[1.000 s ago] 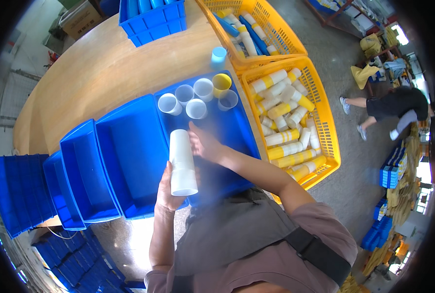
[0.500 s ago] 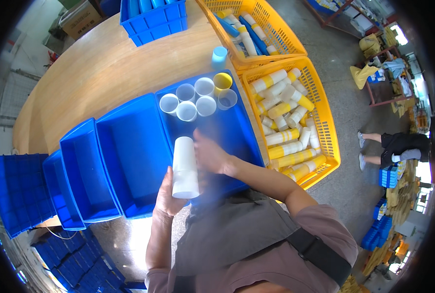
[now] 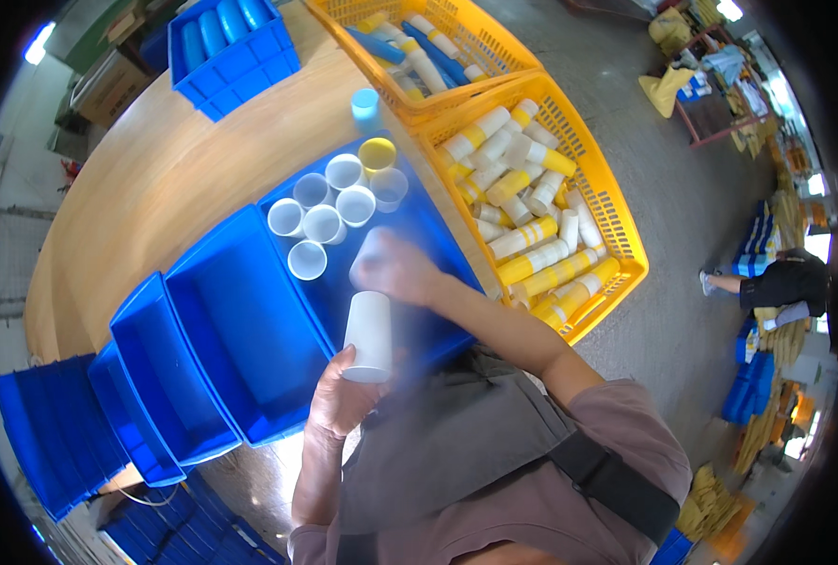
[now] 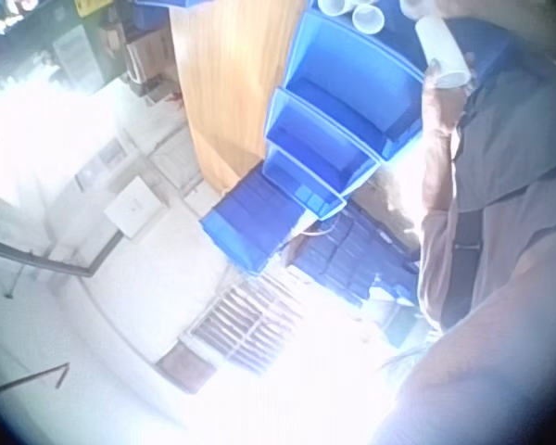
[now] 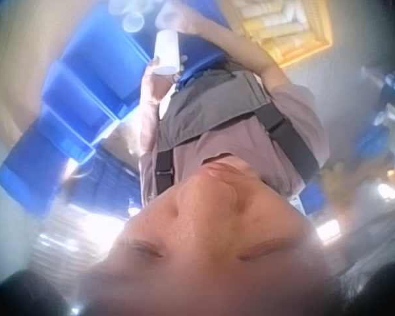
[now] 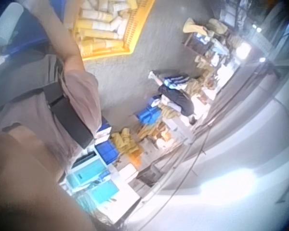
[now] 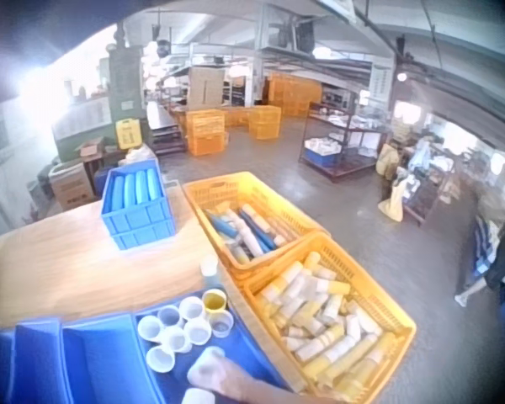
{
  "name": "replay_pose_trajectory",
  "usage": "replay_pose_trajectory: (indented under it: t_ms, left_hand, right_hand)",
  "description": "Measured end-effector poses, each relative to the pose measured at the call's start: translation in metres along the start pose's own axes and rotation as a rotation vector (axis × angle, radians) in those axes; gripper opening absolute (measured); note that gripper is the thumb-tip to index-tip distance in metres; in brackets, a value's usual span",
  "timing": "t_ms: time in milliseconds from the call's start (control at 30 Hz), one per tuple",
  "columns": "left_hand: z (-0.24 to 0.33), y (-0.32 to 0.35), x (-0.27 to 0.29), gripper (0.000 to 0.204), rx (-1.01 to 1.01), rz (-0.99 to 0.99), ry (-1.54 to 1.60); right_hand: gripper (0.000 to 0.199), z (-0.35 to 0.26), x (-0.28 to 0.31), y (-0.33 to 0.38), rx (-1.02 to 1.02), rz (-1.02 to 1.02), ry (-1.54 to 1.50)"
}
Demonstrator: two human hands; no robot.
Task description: The person repeatedly picks white and yellow cylindrical containers from yellow baskets and places them into blue trays. They then move the filled trays to a nearby shelf and use a green tool to adjust the containers within the trays.
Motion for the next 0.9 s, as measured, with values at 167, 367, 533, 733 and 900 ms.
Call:
replay_pose_trajectory:
  t_ms: [167,367,533,733,900]
  left_hand:
    - [0.001,-0.037,0.001,0.066,0.037,0.055,0.119]
    - [0.000,-0.129,0.010,0.060,0.074,0.162,0.248]
    - [-0.005,-0.162,-0.004,0.083,0.029,0.064,0.192]
    - [-0.045,-0.123,-0.037,0.050,-0.062,0.160,-0.330]
    - [-0.068,-0.141,-0.092,0.040,-0.235,0.066,-1.034]
  right_hand:
    - [0.061,0.015,0.046,0.009,-0.660,0.203,-1.516]
    - [0.025,0.035,0.126,0.058,-0.130,0.031,-1.272]
    - [0.032,0.132,0.276,0.001,-0.383,0.826,-0.641]
    - [0.063,0.210,0.392,-0.079,-0.660,1.086,0.138]
    - [0.064,0.168,0.347,-0.085,-0.253,1.097,0.567]
Point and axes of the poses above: each hand's wrist, its own y-axis away from the middle knuckle, its own x-axis out of the back of the hand, z = x × y, the point moved 1 cm from there along -y, towards the middle knuckle, and after that the axes turned 10 degrees about -x, right-handed, at the moved point
